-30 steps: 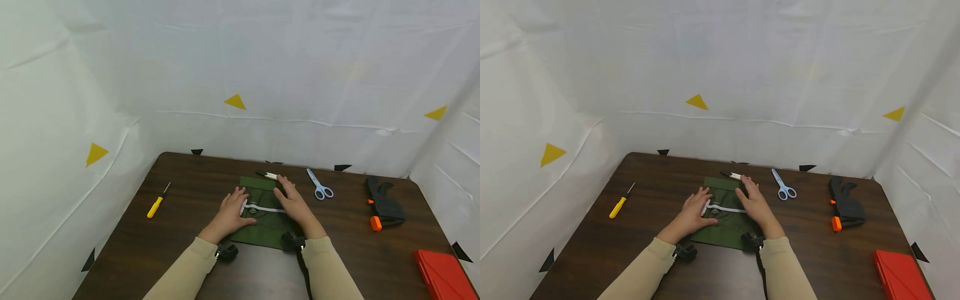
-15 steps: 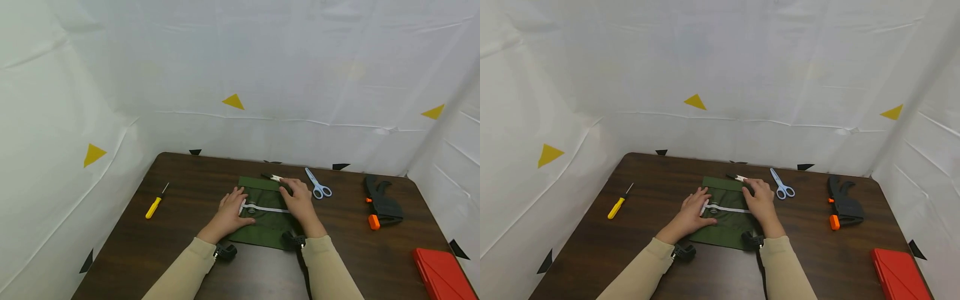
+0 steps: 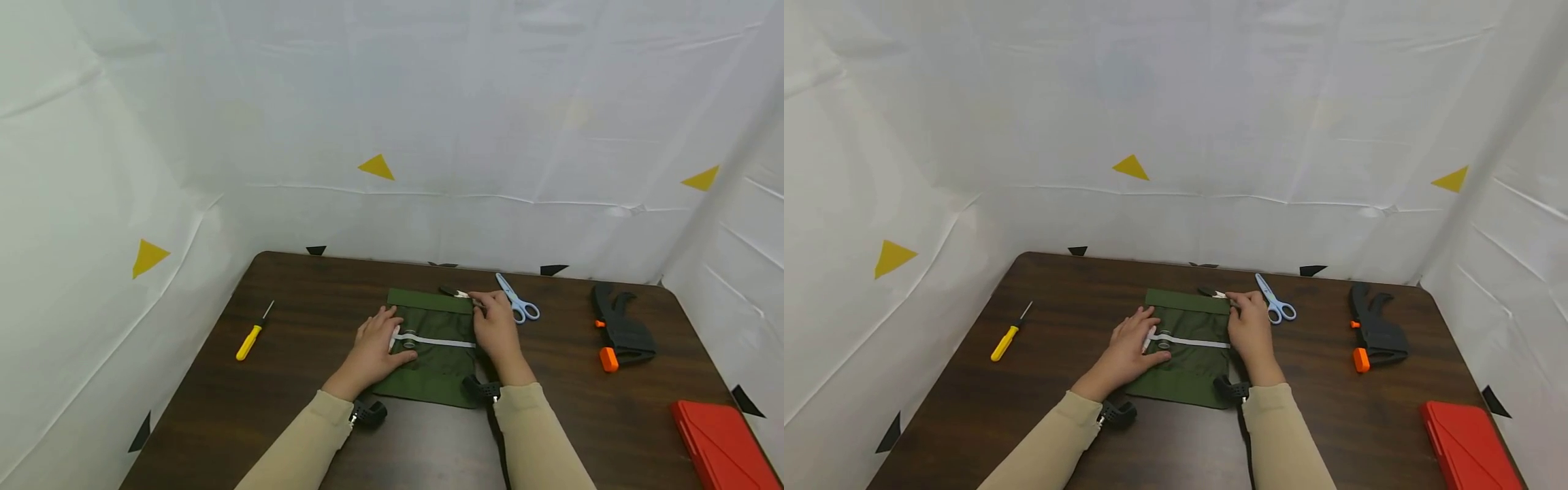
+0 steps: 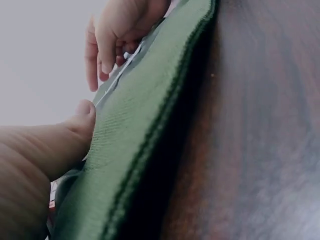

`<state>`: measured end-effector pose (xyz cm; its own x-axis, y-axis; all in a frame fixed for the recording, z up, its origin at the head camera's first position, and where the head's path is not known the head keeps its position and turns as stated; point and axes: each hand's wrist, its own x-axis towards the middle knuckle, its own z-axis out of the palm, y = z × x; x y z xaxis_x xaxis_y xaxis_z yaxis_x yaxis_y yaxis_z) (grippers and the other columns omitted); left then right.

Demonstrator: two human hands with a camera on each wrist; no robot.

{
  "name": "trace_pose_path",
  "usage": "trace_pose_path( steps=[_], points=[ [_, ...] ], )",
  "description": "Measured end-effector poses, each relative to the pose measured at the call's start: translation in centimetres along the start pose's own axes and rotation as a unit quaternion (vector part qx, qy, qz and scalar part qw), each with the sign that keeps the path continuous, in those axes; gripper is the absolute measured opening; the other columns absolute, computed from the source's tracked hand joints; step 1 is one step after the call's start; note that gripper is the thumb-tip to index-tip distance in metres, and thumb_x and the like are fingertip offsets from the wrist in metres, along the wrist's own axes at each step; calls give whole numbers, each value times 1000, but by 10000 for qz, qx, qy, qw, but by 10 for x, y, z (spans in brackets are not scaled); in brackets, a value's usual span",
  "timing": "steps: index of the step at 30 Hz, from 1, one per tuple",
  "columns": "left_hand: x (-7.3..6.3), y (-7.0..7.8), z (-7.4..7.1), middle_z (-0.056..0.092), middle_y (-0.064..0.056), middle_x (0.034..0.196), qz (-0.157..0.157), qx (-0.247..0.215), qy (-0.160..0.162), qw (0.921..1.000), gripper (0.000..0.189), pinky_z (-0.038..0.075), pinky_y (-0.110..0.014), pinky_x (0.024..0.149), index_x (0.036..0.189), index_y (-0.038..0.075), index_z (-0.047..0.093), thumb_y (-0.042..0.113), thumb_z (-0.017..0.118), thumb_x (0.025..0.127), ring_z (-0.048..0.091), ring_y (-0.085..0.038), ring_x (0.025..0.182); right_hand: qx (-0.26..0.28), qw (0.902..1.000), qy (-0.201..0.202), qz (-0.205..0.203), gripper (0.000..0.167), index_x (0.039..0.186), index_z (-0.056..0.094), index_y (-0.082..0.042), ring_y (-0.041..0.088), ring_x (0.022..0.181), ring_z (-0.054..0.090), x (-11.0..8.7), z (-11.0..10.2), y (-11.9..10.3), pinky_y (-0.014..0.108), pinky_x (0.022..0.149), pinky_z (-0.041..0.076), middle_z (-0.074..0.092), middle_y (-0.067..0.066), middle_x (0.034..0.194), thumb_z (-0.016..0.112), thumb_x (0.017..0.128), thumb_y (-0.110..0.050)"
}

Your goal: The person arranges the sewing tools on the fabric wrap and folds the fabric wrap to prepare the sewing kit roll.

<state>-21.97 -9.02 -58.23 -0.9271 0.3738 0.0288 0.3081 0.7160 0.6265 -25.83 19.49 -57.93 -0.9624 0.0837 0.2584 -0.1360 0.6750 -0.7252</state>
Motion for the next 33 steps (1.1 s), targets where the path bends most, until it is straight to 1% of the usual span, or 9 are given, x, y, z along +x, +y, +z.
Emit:
trace_pose_path(
  steps=[4, 7, 9, 14, 19, 22, 26, 29, 33],
  points=[
    [0, -1, 2, 29, -13, 180, -53, 29, 102, 9999, 81, 15, -63, 136, 160, 9, 50, 48, 84, 96, 17, -33, 171, -203, 9995, 148, 197, 35, 137, 73, 0, 42, 110, 64, 0, -1, -2, 55, 93, 55, 58, 22, 119, 64, 103, 1],
    [0, -1, 1, 28, -13, 180, -88, 32, 119, 9999, 81, 15, -62, 136, 160, 10, 49, 45, 85, 96, 17, -33, 171, -357, 9987, 228, 268, 33, 134, 74, 1, 40, 106, 64, 0, -3, -2, 54, 90, 55, 60, 21, 113, 68, 102, -2],
    [0, 0, 0, 28, -13, 181, -88, -39, 130, 9999, 80, 15, -63, 136, 160, 13, 50, 42, 86, 96, 17, -33, 171, -445, 9981, 271, 329, 32, 132, 75, 1, 37, 99, 63, 0, -3, -3, 52, 86, 54, 61, 20, 109, 71, 101, -4],
    [-1, 1, 0, 26, -15, 181, 15, -184, 107, 9998, 69, 14, -68, 134, 159, 27, 55, 38, 85, 97, 15, -38, 171, -763, 9953, 286, 532, 30, 128, 78, 0, 32, 86, 59, 0, -3, -6, 46, 74, 49, 65, 17, 100, 75, 99, -10],
    [-1, 0, 1, 23, -16, 181, 135, -23, 38, 9999, 60, 13, -69, 134, 155, 33, 60, 39, 82, 100, 12, -41, 171, -852, 9933, 368, 686, 25, 121, 80, -1, 31, 81, 59, -1, -2, -7, 43, 69, 46, 65, 16, 95, 75, 99, -11],
    [0, 0, 1, 23, -15, 181, 137, 42, 22, 9999, 56, 12, -68, 135, 153, 32, 62, 40, 81, 101, 12, -40, 171, -844, 9928, 443, 722, 22, 118, 81, -1, 31, 82, 57, -1, 0, -6, 43, 70, 47, 63, 16, 96, 75, 100, -12],
    [0, 0, 1, 23, -14, 182, 55, 37, 1, 10000, 55, 12, -66, 135, 151, 28, 63, 41, 80, 101, 12, -37, 172, -784, 9932, 427, 742, 24, 119, 79, 0, 34, 88, 59, -2, 0, -6, 49, 78, 52, 60, 19, 106, 75, 101, -14],
    [0, 0, 0, 23, -14, 182, 3, 25, -3, 10000, 55, 12, -66, 135, 150, 27, 63, 41, 81, 100, 13, -37, 172, -738, 9936, 398, 757, 25, 121, 77, 0, 37, 93, 62, -2, 0, -5, 53, 82, 54, 63, 21, 111, 74, 101, -15],
    [-1, 0, 1, 24, -14, 181, 3, -3, 25, 10000, 55, 13, -67, 135, 150, 26, 64, 41, 81, 100, 14, -38, 171, -635, 9939, 448, 788, 25, 122, 74, -1, 38, 95, 63, -2, -1, -4, 53, 82, 53, 67, 21, 109, 72, 103, -16]
  ],
)
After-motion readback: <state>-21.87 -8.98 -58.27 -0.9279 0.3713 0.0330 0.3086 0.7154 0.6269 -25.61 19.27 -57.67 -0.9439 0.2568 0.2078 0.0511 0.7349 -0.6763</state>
